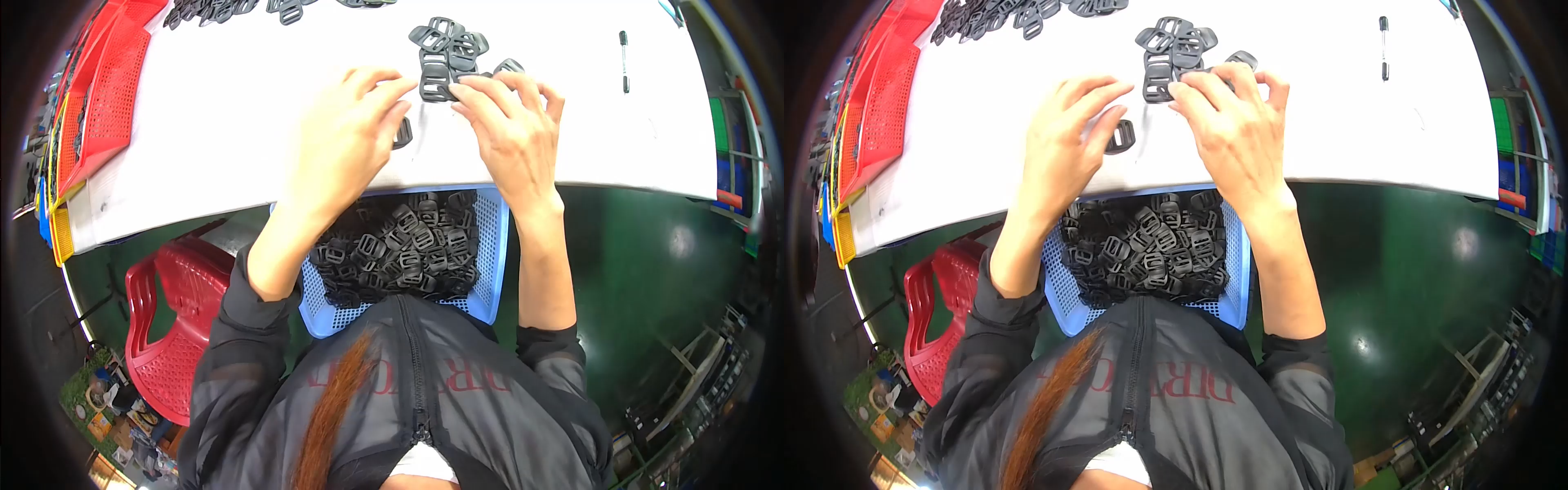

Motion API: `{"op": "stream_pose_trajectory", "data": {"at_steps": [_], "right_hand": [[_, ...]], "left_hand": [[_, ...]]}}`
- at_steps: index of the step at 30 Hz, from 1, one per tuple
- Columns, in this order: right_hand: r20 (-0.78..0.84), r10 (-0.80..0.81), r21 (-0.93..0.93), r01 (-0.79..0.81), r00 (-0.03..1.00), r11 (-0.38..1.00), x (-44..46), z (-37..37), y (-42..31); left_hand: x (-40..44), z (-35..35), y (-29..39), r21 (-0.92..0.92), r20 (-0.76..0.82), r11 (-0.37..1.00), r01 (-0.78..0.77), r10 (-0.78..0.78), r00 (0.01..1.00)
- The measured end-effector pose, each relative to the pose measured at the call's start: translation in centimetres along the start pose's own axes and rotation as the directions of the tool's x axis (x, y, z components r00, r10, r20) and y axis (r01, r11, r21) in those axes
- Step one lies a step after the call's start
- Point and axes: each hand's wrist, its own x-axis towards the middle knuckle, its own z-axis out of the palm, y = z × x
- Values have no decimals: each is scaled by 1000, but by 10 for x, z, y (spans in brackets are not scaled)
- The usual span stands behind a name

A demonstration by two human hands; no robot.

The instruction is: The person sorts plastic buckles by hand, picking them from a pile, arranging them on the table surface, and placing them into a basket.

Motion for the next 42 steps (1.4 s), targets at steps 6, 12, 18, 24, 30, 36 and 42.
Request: {"op": "stream_pose_trajectory", "data": {"at_steps": [6,12,18,24,30,36,42], "right_hand": [[158,223,226,-255,962,940,-2,-23,-3],[31,219,41,-220,975,975,33,5,17],[88,206,100,-214,975,972,45,10,19],[5,321,142,-319,947,937,60,2,49],[-7,234,107,-232,972,967,55,7,38],[389,414,706,-555,823,440,51,3,-13],[517,455,800,-598,725,43,44,-22,-44]], "left_hand": [[20,30,-10,27,-38,988,-150,151,988],[13,10,-17,-314,62,911,268,-262,963],[35,9,-34,22,6,999,40,-41,999],[68,36,-46,-56,41,994,-91,94,995],[67,24,-44,-224,160,970,91,-55,986],[43,-12,-10,-550,225,772,319,-231,946],[13,-28,-9,-835,337,341,433,-305,891]]}}
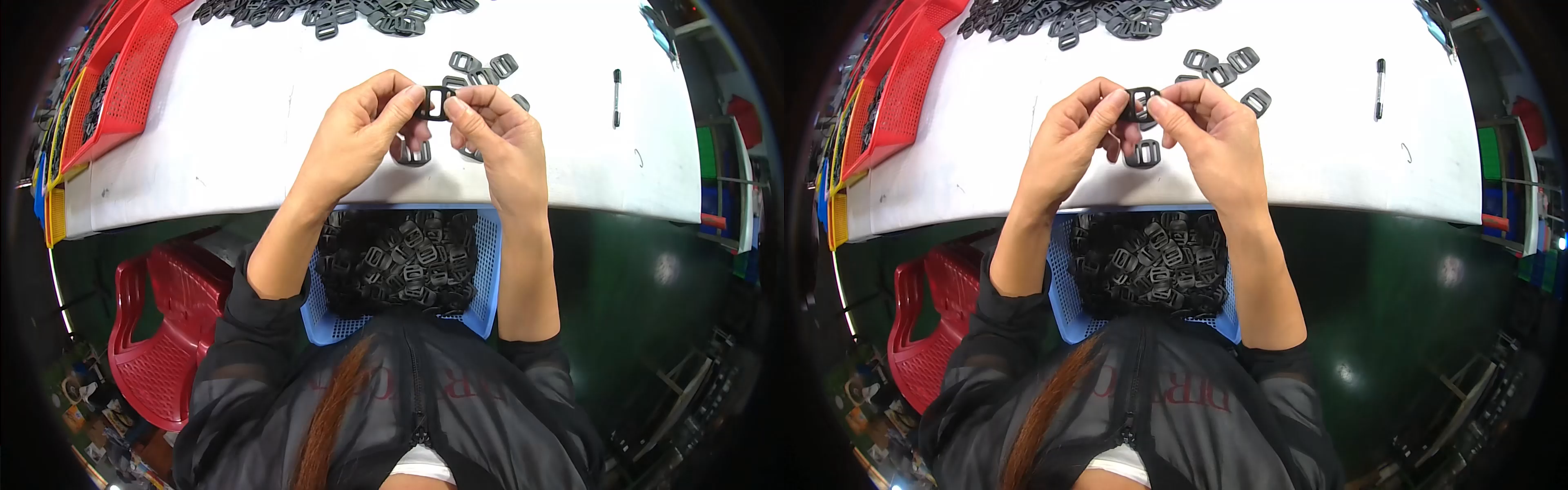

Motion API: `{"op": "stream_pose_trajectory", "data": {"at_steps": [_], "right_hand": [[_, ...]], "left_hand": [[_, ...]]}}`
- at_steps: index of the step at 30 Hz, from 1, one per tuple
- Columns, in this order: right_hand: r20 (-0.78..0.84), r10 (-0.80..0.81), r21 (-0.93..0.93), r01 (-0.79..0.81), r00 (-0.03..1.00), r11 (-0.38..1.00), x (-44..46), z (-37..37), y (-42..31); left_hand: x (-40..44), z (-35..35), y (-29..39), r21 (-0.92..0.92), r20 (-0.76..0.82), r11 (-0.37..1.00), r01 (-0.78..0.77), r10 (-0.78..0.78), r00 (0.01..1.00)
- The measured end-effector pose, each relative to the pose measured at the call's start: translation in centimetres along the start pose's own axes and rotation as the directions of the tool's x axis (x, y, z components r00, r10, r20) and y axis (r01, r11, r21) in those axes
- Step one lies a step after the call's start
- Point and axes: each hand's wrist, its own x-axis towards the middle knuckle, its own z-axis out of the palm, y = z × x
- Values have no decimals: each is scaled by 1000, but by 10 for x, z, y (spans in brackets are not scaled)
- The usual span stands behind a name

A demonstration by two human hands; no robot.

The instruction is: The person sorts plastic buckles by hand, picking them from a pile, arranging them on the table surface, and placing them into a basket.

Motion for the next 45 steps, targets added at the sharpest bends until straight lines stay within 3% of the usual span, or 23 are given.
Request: {"op": "stream_pose_trajectory", "data": {"at_steps": [1,3,5,7,9,12,15,17,20,23,24,26,27,28,31,33,34,35,37,40,43,44,45], "right_hand": [[21,18,1,-18,1000,1000,-4,2,-3],[-78,-166,-211,146,983,966,-5,5,-3],[-172,-419,-488,293,891,822,-3,16,-3],[-76,-591,-712,371,803,596,0,29,-4],[-70,-612,-741,370,787,560,2,35,-4],[-137,-572,-750,293,809,594,3,41,-5],[-129,-696,-778,363,707,513,-1,52,2],[-86,-713,-814,364,696,453,-6,59,6],[-81,-698,-841,327,711,431,-8,57,4],[-164,-610,-829,227,775,512,1,43,3],[-155,-586,-768,276,795,578,5,35,9],[-151,-258,-381,185,954,906,-8,24,3],[-79,-89,-154,76,993,985,-15,18,0],[60,-3,-69,7,998,998,-21,8,1],[145,143,182,-169,979,969,-56,18,6],[139,147,229,-176,979,957,-74,28,16],[256,91,416,-195,962,888,-79,27,19],[42,71,289,-80,997,954,-81,36,21],[-15,75,405,-63,997,912,-84,37,23],[-97,156,445,-98,983,890,-86,39,27],[-43,171,361,-145,984,921,-87,39,31],[-16,103,291,-93,995,952,-86,41,30],[-45,101,336,-80,994,939,-87,48,25]], "left_hand": [[-7,0,4,-48,39,998,44,-42,998],[-23,9,15,2,-16,995,99,-99,995],[-36,18,21,69,-46,991,118,-115,992],[-50,33,24,251,-76,966,59,-41,996],[-60,42,27,258,-146,964,55,-18,989],[-84,47,9,434,-70,891,-132,179,981],[-88,46,19,250,-230,965,76,-17,973],[-83,42,18,122,-322,989,88,-45,946],[-93,43,3,320,-213,946,-40,113,971],[-108,52,4,58,-143,998,23,-14,990],[-107,49,6,-21,-141,998,66,-68,988],[-102,38,4,-200,-138,977,69,-98,986],[-101,33,-1,-261,-120,963,60,-94,988],[-100,32,-1,-279,-126,957,75,-114,985],[-98,33,-6,-297,-151,952,79,-128,980],[-94,40,-9,-252,-182,967,38,-85,980],[-92,47,-10,-204,-204,979,9,-52,978],[-91,53,-10,-155,-224,988,-18,-17,974],[-94,60,-15,3,-242,1000,-1,1,970],[-99,67,-27,280,-259,955,-97,172,950],[-96,67,-26,24,-322,1000,2,6,947],[-95,64,-21,-136,-359,989,52,-98,928],[-94,60,-21,-195,-344,980,25,-92,934]]}}
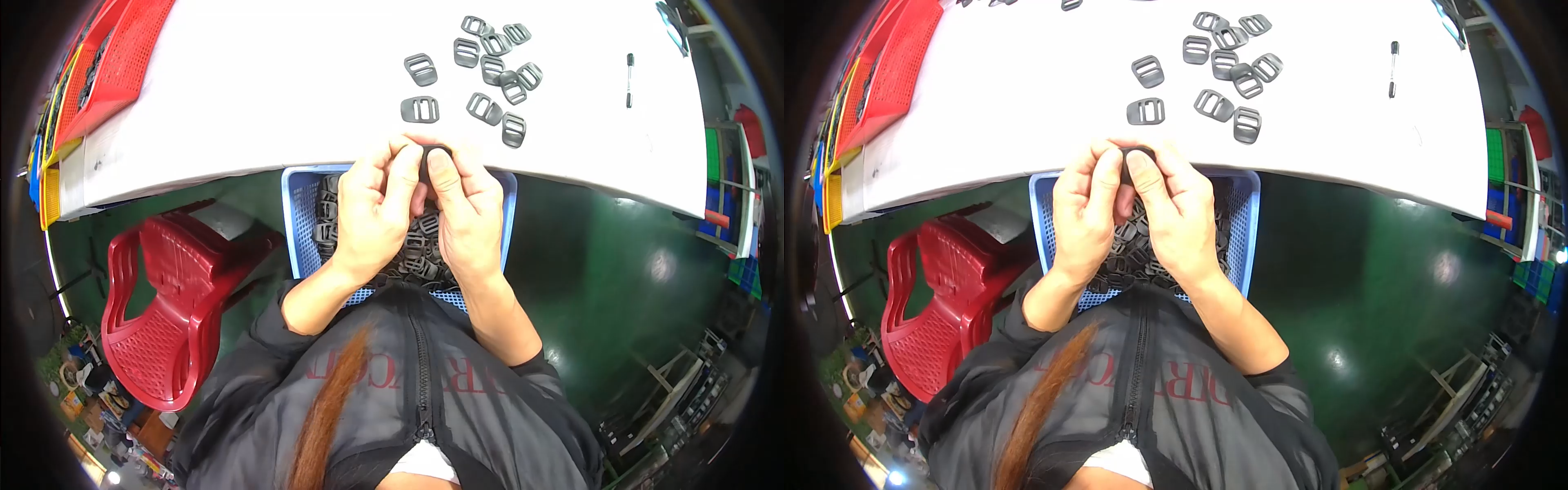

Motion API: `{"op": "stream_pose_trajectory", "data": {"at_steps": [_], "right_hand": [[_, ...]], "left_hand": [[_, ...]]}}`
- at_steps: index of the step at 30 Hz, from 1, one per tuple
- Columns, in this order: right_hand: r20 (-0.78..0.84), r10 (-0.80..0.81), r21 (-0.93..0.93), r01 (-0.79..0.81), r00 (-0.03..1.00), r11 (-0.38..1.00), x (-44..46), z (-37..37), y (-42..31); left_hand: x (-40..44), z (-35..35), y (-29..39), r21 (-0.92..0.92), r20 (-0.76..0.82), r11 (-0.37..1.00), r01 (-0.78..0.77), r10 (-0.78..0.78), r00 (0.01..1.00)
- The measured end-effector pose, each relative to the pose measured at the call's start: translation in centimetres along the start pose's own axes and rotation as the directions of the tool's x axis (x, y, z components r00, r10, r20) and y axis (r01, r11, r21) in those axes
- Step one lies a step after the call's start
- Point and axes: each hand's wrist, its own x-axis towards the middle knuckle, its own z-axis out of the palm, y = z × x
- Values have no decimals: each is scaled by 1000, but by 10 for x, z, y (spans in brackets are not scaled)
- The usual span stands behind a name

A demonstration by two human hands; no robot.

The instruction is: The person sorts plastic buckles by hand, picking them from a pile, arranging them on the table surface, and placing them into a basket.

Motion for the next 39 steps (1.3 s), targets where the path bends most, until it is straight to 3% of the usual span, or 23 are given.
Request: {"op": "stream_pose_trajectory", "data": {"at_steps": [3,5,6,8,9,10,12,14,15,18,21,24,27,30,31,34,39], "right_hand": [[-67,15,26,-13,998,1000,1,-5,0],[-167,40,12,-39,985,999,6,-8,1],[-88,37,151,-23,995,988,12,-13,2],[-79,-143,-108,134,987,985,21,-14,-5],[-69,-351,-432,290,934,854,27,-28,-6],[-114,-520,-584,366,847,724,35,-41,1],[-10,-615,-906,254,789,340,41,-70,-10],[70,-606,-980,170,792,109,43,-91,-9],[34,-573,-978,146,819,149,43,-94,-8],[131,-616,-988,157,777,-13,60,-92,-15],[202,-551,-979,147,809,-143,79,-92,-21],[321,-551,-941,194,771,-277,86,-95,-27],[193,-585,-981,161,788,-107,89,-103,-36],[-195,-166,-899,-109,967,424,89,-113,-57],[-187,-190,-942,-121,964,315,90,-112,-63],[150,-477,-985,171,866,0,112,-122,-59],[354,-472,-935,317,807,-159,157,-120,-47]], "left_hand": [[-4,0,-2,287,82,945,-159,141,987],[-4,0,0,509,236,790,-343,255,938],[-6,0,-1,484,280,817,-315,196,940],[10,-10,14,572,127,793,-211,168,978],[24,-25,13,483,-6,871,-86,102,995],[42,-43,13,371,-131,928,28,22,991],[70,-70,18,522,22,852,28,-46,999],[79,-71,21,637,1,769,57,-74,997],[84,-70,22,691,-8,720,67,-86,996],[94,-58,26,922,17,372,-109,242,970],[104,-44,22,884,78,416,-214,319,945],[110,-31,18,867,130,422,-266,324,937],[118,-10,23,876,153,412,-251,257,954],[149,-8,8,768,446,274,-579,420,791],[157,-5,8,755,529,191,-628,389,754],[181,13,3,652,671,47,-756,428,605],[200,19,-5,623,759,-71,-779,295,581]]}}
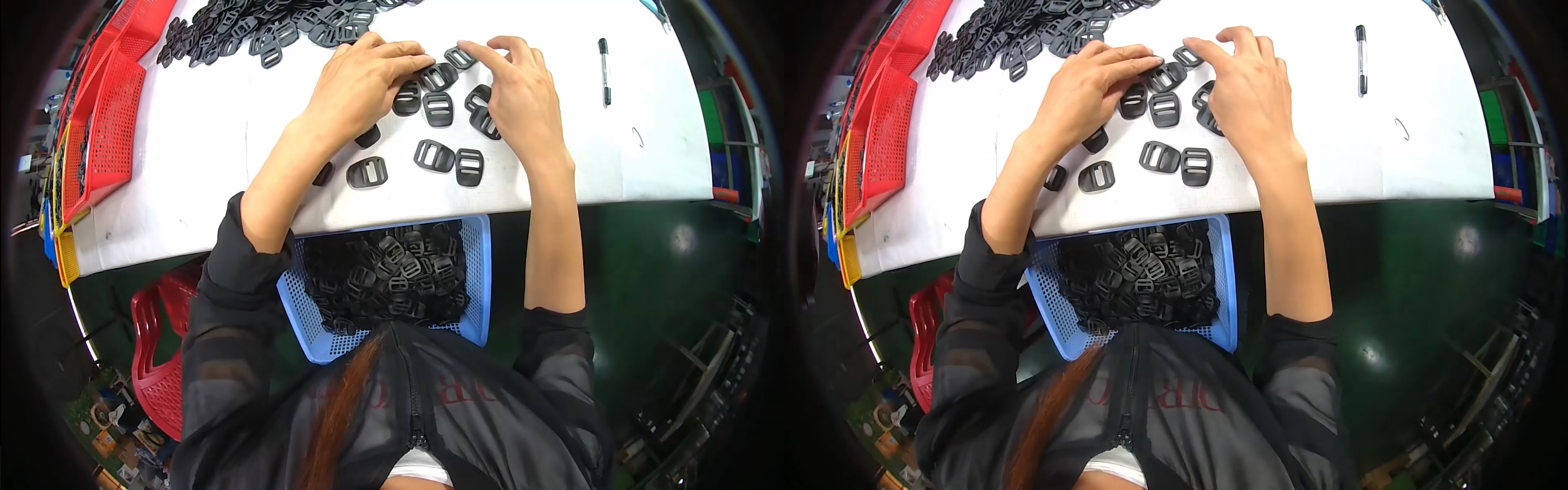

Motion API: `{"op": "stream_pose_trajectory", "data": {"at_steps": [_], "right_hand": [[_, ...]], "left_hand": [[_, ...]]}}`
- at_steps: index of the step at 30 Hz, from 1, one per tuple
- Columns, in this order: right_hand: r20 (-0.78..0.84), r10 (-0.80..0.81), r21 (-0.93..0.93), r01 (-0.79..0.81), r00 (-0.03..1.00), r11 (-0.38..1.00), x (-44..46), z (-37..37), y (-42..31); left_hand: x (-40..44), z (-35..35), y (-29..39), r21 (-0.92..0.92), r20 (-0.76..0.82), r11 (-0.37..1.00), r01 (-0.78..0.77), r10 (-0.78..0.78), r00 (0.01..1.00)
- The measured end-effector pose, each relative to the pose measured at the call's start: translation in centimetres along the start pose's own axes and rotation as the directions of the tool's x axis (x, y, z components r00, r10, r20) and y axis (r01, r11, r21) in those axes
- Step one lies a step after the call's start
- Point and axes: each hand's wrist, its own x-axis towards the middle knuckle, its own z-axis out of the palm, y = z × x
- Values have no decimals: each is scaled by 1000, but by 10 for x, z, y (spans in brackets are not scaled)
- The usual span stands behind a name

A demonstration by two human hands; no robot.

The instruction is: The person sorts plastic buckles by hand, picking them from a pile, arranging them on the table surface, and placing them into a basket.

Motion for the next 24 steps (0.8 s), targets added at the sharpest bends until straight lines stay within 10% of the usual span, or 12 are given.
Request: {"op": "stream_pose_trajectory", "data": {"at_steps": [6,9,12,15,24], "right_hand": [[65,-145,-30,147,987,989,15,10,10],[97,-3,-75,11,995,997,25,5,6],[286,293,254,-367,912,895,26,-5,11],[-102,5,46,0,995,999,10,-7,24],[16,98,281,-99,995,955,-54,-29,-20]], "left_hand": [[-10,-15,7,33,-10,992,125,-125,992],[-22,-25,-3,-84,-144,976,200,-210,967],[-41,-47,-5,-169,-107,928,331,-351,930],[-66,-64,-4,-209,-91,867,452,-478,874],[-125,-70,1,-318,-125,716,621,-681,721]]}}
